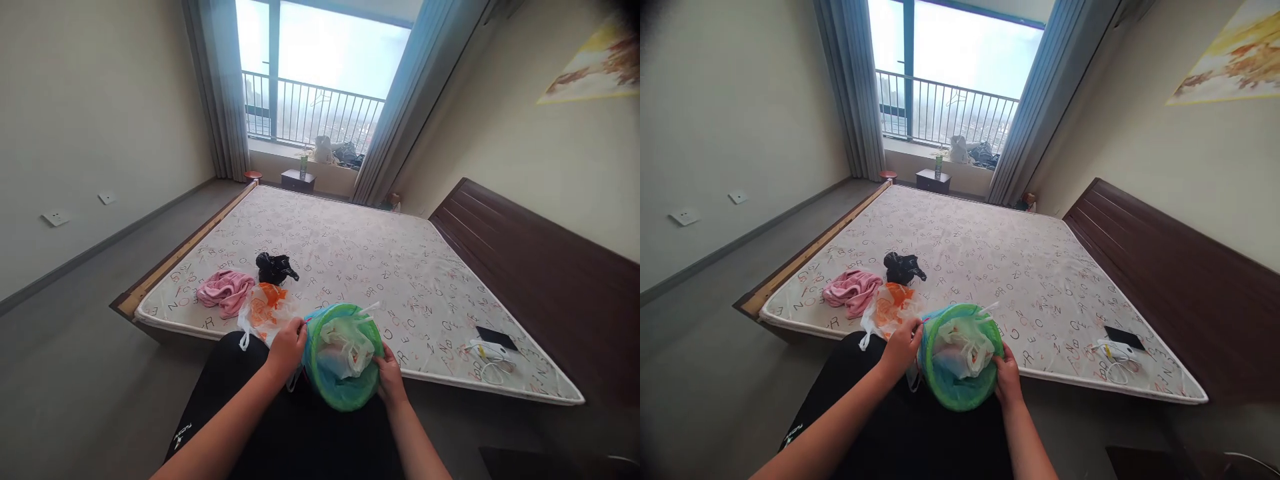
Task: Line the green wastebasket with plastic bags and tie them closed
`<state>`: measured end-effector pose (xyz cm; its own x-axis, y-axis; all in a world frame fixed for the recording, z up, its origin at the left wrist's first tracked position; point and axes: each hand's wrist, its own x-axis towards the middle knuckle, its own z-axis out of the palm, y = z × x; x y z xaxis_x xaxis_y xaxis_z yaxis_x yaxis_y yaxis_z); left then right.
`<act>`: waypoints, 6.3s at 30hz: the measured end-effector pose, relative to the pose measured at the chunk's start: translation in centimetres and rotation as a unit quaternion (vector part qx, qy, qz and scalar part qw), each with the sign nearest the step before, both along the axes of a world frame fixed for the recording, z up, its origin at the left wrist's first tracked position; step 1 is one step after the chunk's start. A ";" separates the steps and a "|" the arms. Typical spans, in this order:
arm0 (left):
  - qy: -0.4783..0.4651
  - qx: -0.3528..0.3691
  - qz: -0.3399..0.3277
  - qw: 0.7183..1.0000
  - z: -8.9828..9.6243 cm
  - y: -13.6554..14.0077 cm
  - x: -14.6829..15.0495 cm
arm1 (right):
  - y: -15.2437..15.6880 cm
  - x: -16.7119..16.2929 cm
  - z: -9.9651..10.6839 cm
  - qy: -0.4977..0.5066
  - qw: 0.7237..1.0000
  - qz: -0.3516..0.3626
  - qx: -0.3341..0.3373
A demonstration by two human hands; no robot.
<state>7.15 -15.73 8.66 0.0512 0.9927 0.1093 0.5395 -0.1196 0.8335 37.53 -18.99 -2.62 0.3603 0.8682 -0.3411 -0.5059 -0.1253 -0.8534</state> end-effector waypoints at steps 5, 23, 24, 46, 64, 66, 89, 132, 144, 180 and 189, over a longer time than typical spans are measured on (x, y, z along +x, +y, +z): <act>-0.007 0.055 -0.075 0.996 2.6 -2.1 2.8 | 0.8 -1.8 0.9 -0.055 0.998 -0.034 0.023; -0.140 0.042 -0.315 0.938 5.0 -6.2 5.5 | 2.8 -2.8 1.0 -0.230 0.968 -0.084 -0.044; -0.182 0.027 -0.277 0.943 5.3 -5.7 4.7 | 3.3 -2.2 0.8 -0.210 0.973 -0.080 -0.050; -0.343 0.004 -0.107 0.933 4.0 0.4 0.8 | 6.0 0.3 8.3 -0.127 0.990 0.024 -0.049; -0.088 -0.088 0.087 0.988 -7.6 5.6 -0.5 | 1.6 0.6 9.6 -0.410 0.904 0.112 -0.046; -0.125 -0.130 0.065 0.982 -8.9 5.6 -0.4 | 1.6 1.0 9.6 -0.484 0.867 0.114 -0.029; -0.457 -0.097 0.155 0.870 -2.3 5.8 -3.3 | 0.3 4.7 13.9 -0.366 0.921 0.116 -0.060; -0.688 -0.130 0.158 0.697 5.7 4.7 -4.4 | -0.2 3.3 17.9 0.122 0.990 0.030 0.057; -0.694 -0.156 -0.020 0.702 6.3 3.0 -3.3 | 0.1 1.4 18.1 0.094 0.993 -0.025 0.060; -0.361 -0.164 -0.276 0.876 5.6 -3.7 4.2 | -3.6 -7.2 23.7 -0.571 0.741 0.336 0.110; -0.198 -0.097 -0.415 0.883 6.6 -3.1 3.8 | -3.4 -6.5 23.7 -0.532 0.826 0.164 0.084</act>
